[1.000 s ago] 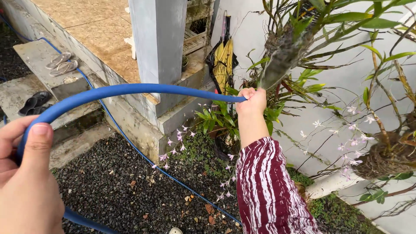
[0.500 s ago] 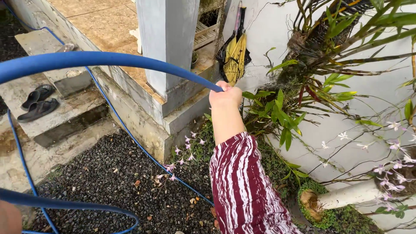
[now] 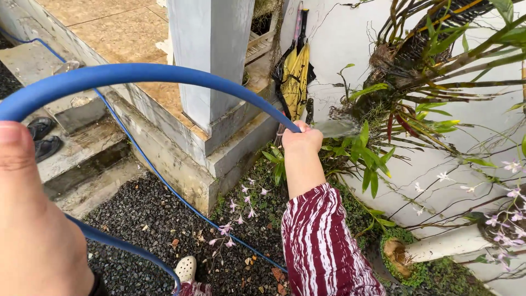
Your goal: Watering various potted plants and garden flowers using a blue water hose.
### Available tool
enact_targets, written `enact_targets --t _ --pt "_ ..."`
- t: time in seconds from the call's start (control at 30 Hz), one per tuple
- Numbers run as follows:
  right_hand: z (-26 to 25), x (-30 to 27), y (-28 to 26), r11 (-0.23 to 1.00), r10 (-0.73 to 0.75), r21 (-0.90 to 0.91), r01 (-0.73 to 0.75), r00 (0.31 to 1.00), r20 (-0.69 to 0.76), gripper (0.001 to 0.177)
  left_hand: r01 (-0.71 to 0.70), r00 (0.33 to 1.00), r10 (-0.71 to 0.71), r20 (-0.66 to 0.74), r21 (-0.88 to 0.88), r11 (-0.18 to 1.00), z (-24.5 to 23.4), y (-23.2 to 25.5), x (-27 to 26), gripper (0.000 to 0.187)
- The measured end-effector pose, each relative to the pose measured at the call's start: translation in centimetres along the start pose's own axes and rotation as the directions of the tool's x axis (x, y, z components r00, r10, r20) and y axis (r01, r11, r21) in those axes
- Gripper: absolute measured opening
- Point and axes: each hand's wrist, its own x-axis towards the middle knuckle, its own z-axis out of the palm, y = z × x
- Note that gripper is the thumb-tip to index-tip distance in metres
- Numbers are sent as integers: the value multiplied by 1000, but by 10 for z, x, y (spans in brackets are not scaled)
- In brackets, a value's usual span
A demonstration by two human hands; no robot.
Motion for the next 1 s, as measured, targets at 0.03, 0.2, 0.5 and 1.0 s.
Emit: enact_targets --t 0.03,0.2,0.5,1.0 --pt "-2 4 -1 1000 -9 8 9 1000 3 22 -4 1000 4 6 -7 1000 5 -2 0 21" --pt "-20 80 -1 994 -103 -37 105 993 59 19 -31 997 36 63 -65 997 32 -22 20 22" --pt "-14 94 43 967 -254 -25 253 966 -43 15 136 982 -127 138 -58 989 44 -102 80 20" --pt "-116 169 51 957 -269 45 287 934 -234 13 117 945 -58 322 -167 979 65 -195 102 13"
